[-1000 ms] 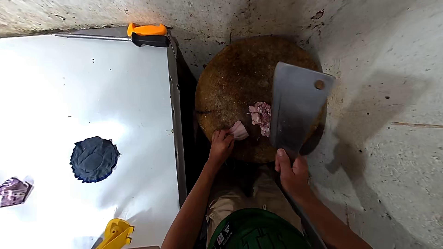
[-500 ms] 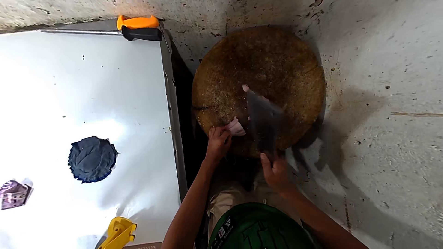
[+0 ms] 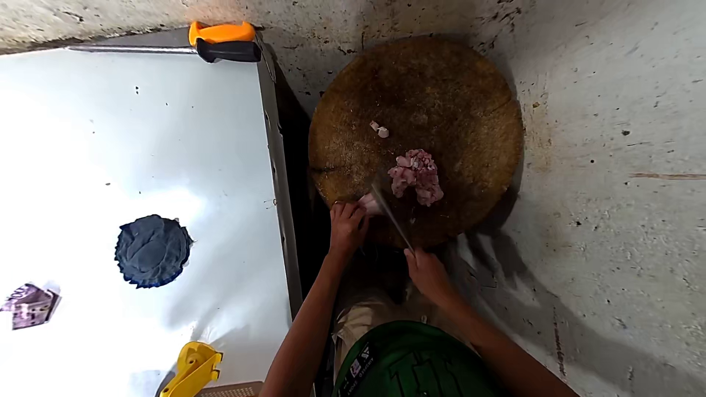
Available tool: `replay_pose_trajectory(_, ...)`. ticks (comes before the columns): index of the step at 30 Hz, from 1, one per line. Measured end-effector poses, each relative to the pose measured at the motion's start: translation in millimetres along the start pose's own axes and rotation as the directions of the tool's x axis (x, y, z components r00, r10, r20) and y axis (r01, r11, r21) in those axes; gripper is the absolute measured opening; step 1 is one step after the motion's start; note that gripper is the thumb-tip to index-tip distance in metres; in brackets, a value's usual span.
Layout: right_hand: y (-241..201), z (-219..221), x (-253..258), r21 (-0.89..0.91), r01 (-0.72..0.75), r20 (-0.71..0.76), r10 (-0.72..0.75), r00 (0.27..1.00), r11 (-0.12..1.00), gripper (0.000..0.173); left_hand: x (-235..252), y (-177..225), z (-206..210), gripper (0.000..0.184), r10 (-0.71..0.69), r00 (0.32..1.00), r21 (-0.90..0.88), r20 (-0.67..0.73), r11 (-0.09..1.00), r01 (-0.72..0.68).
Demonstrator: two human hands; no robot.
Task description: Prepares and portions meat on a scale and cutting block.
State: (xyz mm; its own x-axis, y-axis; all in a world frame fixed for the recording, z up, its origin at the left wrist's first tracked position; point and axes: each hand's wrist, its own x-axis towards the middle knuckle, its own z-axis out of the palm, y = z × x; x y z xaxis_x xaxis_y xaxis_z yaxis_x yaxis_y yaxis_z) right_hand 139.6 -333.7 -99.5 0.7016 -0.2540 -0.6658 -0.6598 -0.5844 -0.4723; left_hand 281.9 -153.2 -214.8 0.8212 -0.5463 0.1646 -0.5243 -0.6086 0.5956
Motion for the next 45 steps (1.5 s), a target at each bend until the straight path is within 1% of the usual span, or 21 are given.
replay_pose_trajectory(2,6,-5,11,-0.078,-0.138,0.146,0.148,0.978,0.987,0.045,-1,1,0,0.016,-0.006,0.999,-0.004,0.033,1.0,0.006)
replay_pose_trajectory(5,1,-22,-7,0.021,-0.116,0.034,0.116,0.993,0.993,0.044,-1,0,-8,0.02,-0.01,0.999,-0.076,0.045,0.997,0.014)
replay_pose_trajectory(8,-13,-25,-32,0.164,0.182,-0.333,-0.119,0.935,0.97,0.042,-6,-3,-14,0.021,-0.01,1.0,-0.112,0.019,0.994,0.012)
replay_pose_trajectory(11,-19,1,-34,0.202,0.414,-0.478,-0.28,0.833,0.887,0.039,-12,-10,-9,0.017,0.008,1.0,-0.075,0.018,0.997,-0.006)
replay_pose_trajectory(13,-8,21,-22,0.104,0.28,-0.329,-0.232,0.915,0.954,0.039,-10,-11,-8,0.016,0.024,1.0,-0.061,0.011,0.998,-0.023)
replay_pose_trajectory(14,-6,20,-15,0.065,0.086,-0.104,-0.079,0.991,0.994,0.04,-9,-10,-8,0.016,0.03,0.999,-0.061,0.012,0.998,-0.029)
replay_pose_trajectory(15,-4,17,-6,0.02,-0.064,0.061,0.062,0.996,0.998,0.041,-8,-10,-9,0.017,0.033,0.999,-0.063,0.022,0.998,-0.031)
replay_pose_trajectory(17,-6,5,-6,-0.002,-0.134,0.118,0.134,0.984,0.991,0.042,-5,-11,-13,0.018,0.035,0.999,-0.076,0.04,0.997,-0.032)
replay_pose_trajectory(20,-15,-7,-37,0.123,0.099,-0.178,-0.076,0.981,0.988,0.044,-8,-12,-18,0.018,0.026,0.999,-0.078,0.033,0.997,-0.023)
replay_pose_trajectory(22,-20,5,-44,0.184,0.361,-0.432,-0.254,0.865,0.914,0.043,-12,-16,-16,0.016,0.032,0.999,-0.043,0.0,0.999,-0.032)
replay_pose_trajectory(24,-18,26,-36,0.155,0.435,-0.48,-0.317,0.818,0.887,0.04,-15,-19,-13,0.015,0.044,0.999,-0.021,-0.028,0.999,-0.045)
replay_pose_trajectory(26,-15,30,-25,0.085,0.134,-0.157,-0.119,0.98,0.987,0.04,-11,-19,-13,0.015,0.046,0.998,-0.021,-0.031,0.999,-0.047)
replay_pose_trajectory(27,-14,27,-16,0.03,-0.046,0.038,0.045,0.998,0.998,0.04,-10,-18,-13,0.016,0.043,0.999,-0.021,-0.024,0.999,-0.043)
replay_pose_trajectory(28,-12,26,-13,-0.006,-0.115,0.1,0.115,0.988,0.993,0.041,-10,-18,-14,0.017,0.043,0.999,-0.02,-0.016,0.999,-0.043)
replay_pose_trajectory(31,-11,21,-36,0.056,0.086,-0.155,-0.076,0.985,0.995,0.041,-8,-20,-16,0.016,0.043,0.999,-0.039,-0.017,0.998,-0.044)
replay_pose_trajectory(34,-13,37,-41,0.069,0.291,-0.361,-0.248,0.899,0.954,0.041,-18,-15,-17,0.012,-0.018,0.999,-0.036,-0.05,0.999,0.016)
replay_pose_trajectory(36,-19,35,-29,0.057,0.079,-0.068,-0.075,0.995,0.995,0.041,-21,-4,-19,0.012,-0.096,0.99,0.039,-0.101,0.994,0.1)
replay_pose_trajectory(37,-19,31,-18,0.018,-0.063,0.117,0.061,0.991,0.998,0.042,-21,4,-21,0.013,-0.16,0.985,0.06,-0.071,0.985,0.164)
replay_pose_trajectory(39,-12,17,-7,0.058,-0.145,0.214,0.13,0.968,0.988,0.041,-10,23,-26,0.033,-0.336,0.935,0.056,0.114,0.942,0.331)
replay_pose_trajectory(42,8,-18,-18,0.122,-0.101,0.016,0.1,0.995,0.987,0.042,19,45,-24,0.049,-0.477,0.829,0.072,0.293,0.875,0.478)
replay_pose_trajectory(45,28,-64,1,0.011,-0.097,-0.278,0.097,0.956,0.995,0.041,62,65,-22,0.048,-0.516,0.761,0.042,0.395,0.837,0.546)
